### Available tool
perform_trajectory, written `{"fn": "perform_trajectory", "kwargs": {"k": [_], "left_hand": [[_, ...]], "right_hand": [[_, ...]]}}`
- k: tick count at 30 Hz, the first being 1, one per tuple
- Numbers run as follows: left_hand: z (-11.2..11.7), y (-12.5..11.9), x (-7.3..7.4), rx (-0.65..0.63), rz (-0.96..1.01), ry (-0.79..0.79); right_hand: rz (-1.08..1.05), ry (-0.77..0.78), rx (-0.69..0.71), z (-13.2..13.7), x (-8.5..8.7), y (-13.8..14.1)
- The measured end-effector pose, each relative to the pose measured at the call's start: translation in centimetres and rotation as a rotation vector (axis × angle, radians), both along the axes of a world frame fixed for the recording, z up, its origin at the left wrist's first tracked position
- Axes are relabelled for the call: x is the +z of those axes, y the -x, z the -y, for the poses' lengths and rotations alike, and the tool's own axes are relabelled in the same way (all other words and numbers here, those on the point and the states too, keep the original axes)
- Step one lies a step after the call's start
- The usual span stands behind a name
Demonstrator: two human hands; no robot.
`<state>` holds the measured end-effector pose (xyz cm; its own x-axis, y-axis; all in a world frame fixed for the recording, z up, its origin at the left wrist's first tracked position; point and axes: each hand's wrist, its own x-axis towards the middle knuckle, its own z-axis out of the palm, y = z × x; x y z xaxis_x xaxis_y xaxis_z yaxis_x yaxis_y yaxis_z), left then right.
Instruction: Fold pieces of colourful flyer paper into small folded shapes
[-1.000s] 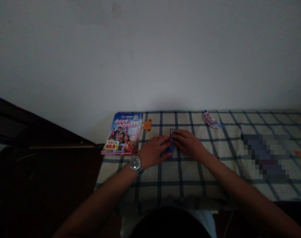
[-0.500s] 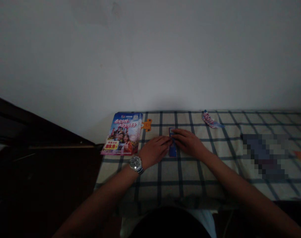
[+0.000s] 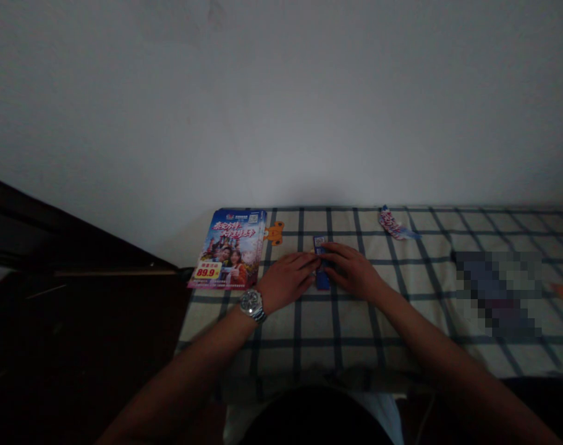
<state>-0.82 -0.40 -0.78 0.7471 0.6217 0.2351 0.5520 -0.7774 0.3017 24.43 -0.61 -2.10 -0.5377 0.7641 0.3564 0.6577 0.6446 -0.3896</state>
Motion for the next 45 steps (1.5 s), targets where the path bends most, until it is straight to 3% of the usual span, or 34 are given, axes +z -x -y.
{"fn": "perform_trajectory", "kwargs": {"k": [45], "left_hand": [[-0.02, 0.02, 0.31, 0.009, -0.024, 0.004]], "right_hand": [[-0.046, 0.049, -0.035, 0.72, 0.26, 0.60]]}}
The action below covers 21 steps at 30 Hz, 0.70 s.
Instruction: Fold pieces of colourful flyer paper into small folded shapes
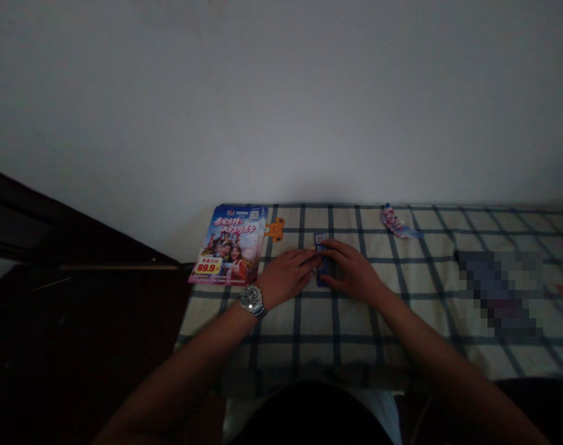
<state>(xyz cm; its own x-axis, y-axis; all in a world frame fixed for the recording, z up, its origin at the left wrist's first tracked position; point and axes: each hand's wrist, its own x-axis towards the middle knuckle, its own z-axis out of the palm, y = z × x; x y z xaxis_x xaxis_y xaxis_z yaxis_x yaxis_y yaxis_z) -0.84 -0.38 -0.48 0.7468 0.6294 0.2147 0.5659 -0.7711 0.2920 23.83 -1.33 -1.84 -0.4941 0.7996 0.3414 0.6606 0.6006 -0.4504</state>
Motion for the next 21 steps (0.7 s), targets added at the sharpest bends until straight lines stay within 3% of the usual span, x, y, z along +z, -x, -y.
{"fn": "perform_trajectory", "kwargs": {"k": [21], "left_hand": [[0.10, 0.02, 0.05, 0.011, -0.004, -0.019]], "right_hand": [[-0.019, 0.012, 0.001, 0.06, 0.01, -0.05]]}}
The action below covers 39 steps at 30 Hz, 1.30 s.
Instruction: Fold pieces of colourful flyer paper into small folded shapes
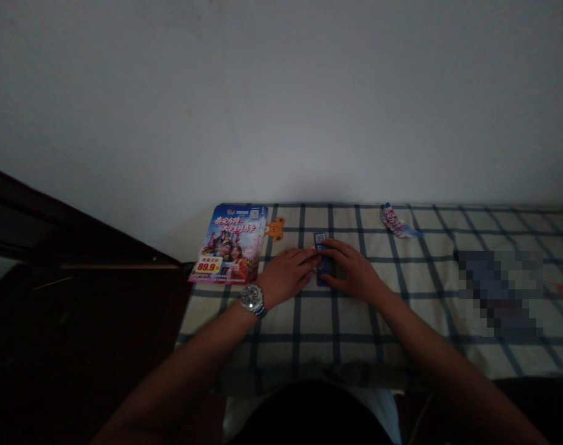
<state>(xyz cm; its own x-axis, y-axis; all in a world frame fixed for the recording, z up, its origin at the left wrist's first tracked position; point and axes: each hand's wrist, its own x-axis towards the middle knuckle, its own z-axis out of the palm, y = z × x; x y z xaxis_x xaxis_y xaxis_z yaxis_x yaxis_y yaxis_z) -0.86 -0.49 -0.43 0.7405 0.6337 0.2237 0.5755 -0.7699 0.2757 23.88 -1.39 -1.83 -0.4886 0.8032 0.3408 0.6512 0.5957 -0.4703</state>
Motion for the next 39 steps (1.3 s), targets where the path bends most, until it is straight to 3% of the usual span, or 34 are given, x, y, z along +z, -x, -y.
{"fn": "perform_trajectory", "kwargs": {"k": [16, 39], "left_hand": [[0.1, -1.2, -0.1, 0.096, 0.103, 0.020], [0.0, -2.2, -0.3, 0.157, 0.053, -0.015]], "right_hand": [[-0.002, -0.016, 0.007, 0.0, -0.1, 0.0], [-0.002, -0.012, 0.001, -0.6, -0.7, -0.4]]}}
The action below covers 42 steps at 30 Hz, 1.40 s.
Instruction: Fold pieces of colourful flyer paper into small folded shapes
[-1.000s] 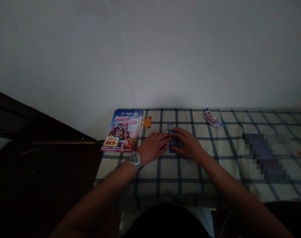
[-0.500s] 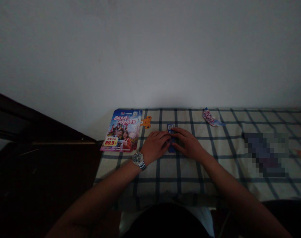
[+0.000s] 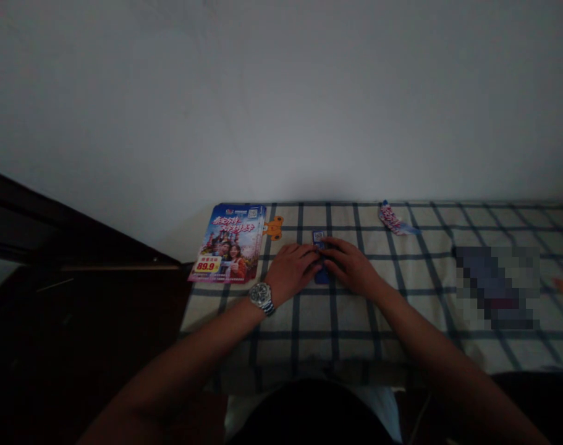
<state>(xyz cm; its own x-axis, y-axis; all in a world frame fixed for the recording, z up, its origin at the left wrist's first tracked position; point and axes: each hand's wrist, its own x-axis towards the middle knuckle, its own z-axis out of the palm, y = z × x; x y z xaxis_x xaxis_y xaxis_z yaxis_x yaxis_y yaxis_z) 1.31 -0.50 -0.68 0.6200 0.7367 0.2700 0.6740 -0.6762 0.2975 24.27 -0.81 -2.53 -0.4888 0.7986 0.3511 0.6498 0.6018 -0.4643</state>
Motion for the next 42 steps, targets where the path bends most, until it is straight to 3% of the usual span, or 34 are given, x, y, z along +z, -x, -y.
{"fn": "perform_trajectory", "kwargs": {"k": [8, 20, 27, 42], "left_hand": [[0.0, -0.4, 0.5, 0.021, -0.007, -0.001], [0.2, -0.8, -0.1, 0.062, -0.016, -0.052], [0.3, -0.9, 0.0, 0.070, -0.027, -0.064], [0.2, -0.8, 0.0, 0.071, 0.005, -0.032]], "right_hand": [[-0.006, 0.008, -0.009, 0.1, 0.2, 0.1], [-0.039, 0.043, 0.011, -0.2, 0.4, -0.1], [-0.081, 0.106, 0.012, -0.5, 1.5, -0.1], [-0.047, 0.047, -0.126, -3.4, 1.4, 0.1]]}}
